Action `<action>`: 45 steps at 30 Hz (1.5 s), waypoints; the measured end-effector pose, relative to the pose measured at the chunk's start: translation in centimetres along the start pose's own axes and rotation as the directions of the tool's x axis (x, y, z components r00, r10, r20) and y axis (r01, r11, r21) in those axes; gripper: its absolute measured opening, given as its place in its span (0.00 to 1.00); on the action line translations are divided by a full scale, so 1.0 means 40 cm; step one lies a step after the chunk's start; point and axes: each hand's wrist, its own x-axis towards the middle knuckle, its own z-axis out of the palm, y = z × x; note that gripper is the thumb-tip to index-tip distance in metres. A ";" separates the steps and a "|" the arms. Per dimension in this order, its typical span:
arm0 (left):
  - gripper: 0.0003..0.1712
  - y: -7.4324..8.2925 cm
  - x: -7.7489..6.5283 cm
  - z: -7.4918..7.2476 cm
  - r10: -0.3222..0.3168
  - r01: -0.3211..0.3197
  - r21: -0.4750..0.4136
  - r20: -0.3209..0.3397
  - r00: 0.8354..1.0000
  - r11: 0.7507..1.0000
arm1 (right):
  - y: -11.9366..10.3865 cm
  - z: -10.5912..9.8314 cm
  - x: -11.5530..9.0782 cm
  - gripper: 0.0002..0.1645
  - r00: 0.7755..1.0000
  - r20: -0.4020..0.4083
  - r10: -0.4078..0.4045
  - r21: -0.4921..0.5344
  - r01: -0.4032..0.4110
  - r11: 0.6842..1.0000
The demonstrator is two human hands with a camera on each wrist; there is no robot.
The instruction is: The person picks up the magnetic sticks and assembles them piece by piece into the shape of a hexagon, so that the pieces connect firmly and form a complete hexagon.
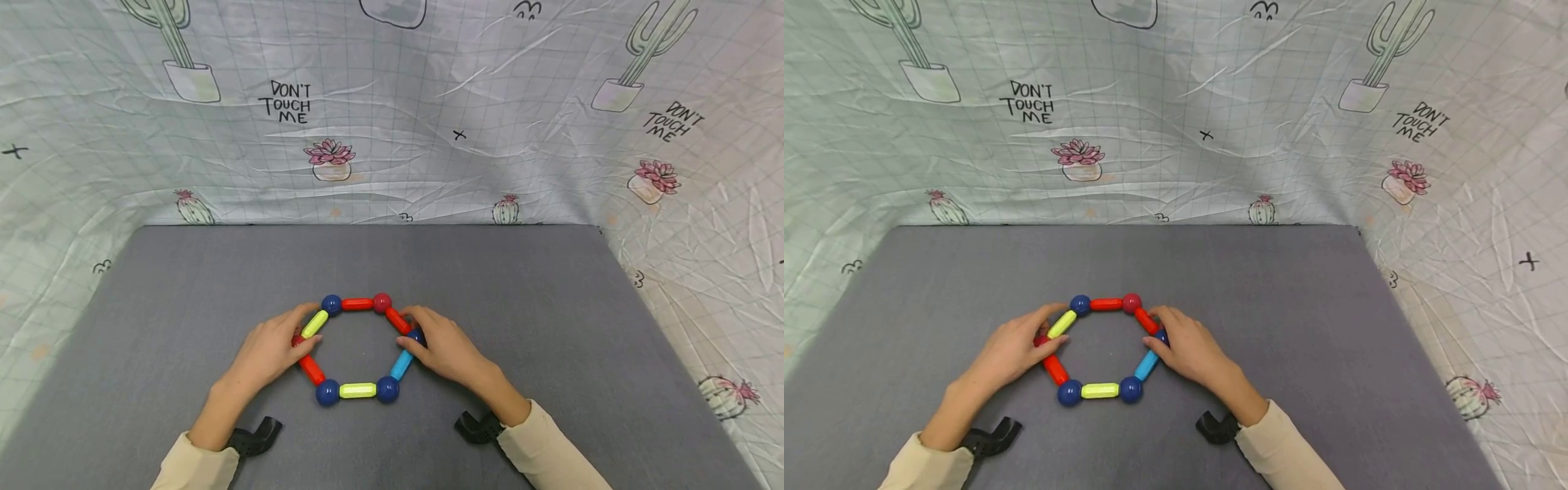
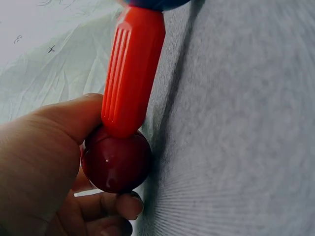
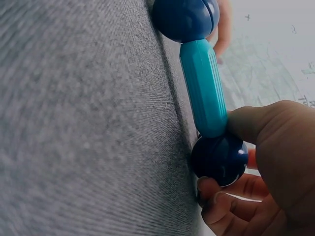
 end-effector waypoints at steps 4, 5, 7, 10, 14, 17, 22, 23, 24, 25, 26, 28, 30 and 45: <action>0.31 -0.009 0.000 -0.010 0.002 0.001 -0.041 0.054 0.999 0.999 | -0.001 -0.001 0.000 0.26 1.000 0.006 0.011 0.007 -0.011 1.000; 0.31 -0.011 0.000 -0.013 -0.001 0.005 -0.059 0.072 0.997 0.998 | 0.000 0.000 0.000 0.26 1.000 0.007 0.013 0.007 -0.013 1.000; 0.32 -0.017 -0.001 -0.018 -0.009 0.019 -0.094 0.108 0.994 0.995 | 0.001 0.001 0.000 0.26 1.000 0.007 0.017 0.009 -0.017 1.000; 0.33 -0.022 -0.002 -0.026 -0.013 0.033 -0.136 0.147 0.989 0.990 | 0.003 0.002 0.000 0.26 1.000 0.004 0.019 0.017 -0.019 1.000; 0.33 -0.027 -0.002 -0.031 -0.012 0.041 -0.162 0.174 0.985 0.986 | 0.009 0.003 0.001 0.26 1.000 0.005 0.006 0.038 -0.006 0.999; 0.33 -0.031 -0.001 -0.034 -0.021 0.053 -0.173 0.182 0.983 0.983 | 0.015 0.000 0.003 0.27 1.000 0.023 -0.018 0.065 0.016 0.998; 0.34 -0.034 0.002 -0.035 -0.028 0.064 -0.187 0.188 0.982 0.980 | 0.025 -0.027 0.002 0.26 0.995 0.084 -0.055 0.139 0.043 0.989; 0.33 -0.033 0.002 -0.035 -0.025 0.061 -0.188 0.185 0.982 0.980 | 0.027 -0.033 0.001 0.26 0.993 0.099 -0.060 0.151 0.045 0.988; 0.33 -0.033 0.002 -0.036 -0.022 0.057 -0.190 0.182 0.983 0.980 | 0.027 -0.039 0.001 0.26 0.991 0.115 -0.066 0.164 0.047 0.985; 0.33 -0.032 0.002 -0.036 -0.020 0.055 -0.194 0.178 0.984 0.979 | 0.028 -0.044 0.000 0.26 0.989 0.130 -0.070 0.174 0.047 0.984; 0.33 -0.031 0.001 -0.036 -0.017 0.052 -0.194 0.175 0.984 0.980 | 0.028 -0.047 0.000 0.27 0.987 0.142 -0.076 0.186 0.049 0.981; 0.33 -0.030 0.000 -0.036 -0.010 0.044 -0.196 0.171 0.985 0.980 | 0.027 -0.053 0.000 0.27 0.984 0.160 -0.075 0.211 0.040 0.977; 0.34 -0.028 0.000 -0.037 -0.005 0.040 -0.202 0.172 0.985 0.979 | 0.025 -0.055 0.001 0.27 0.985 0.161 -0.068 0.228 0.030 0.973; 0.35 -0.021 0.000 -0.038 -0.025 0.071 -0.230 0.196 0.980 0.971 | 0.023 -0.039 0.005 0.27 0.990 0.131 -0.050 0.229 0.019 0.973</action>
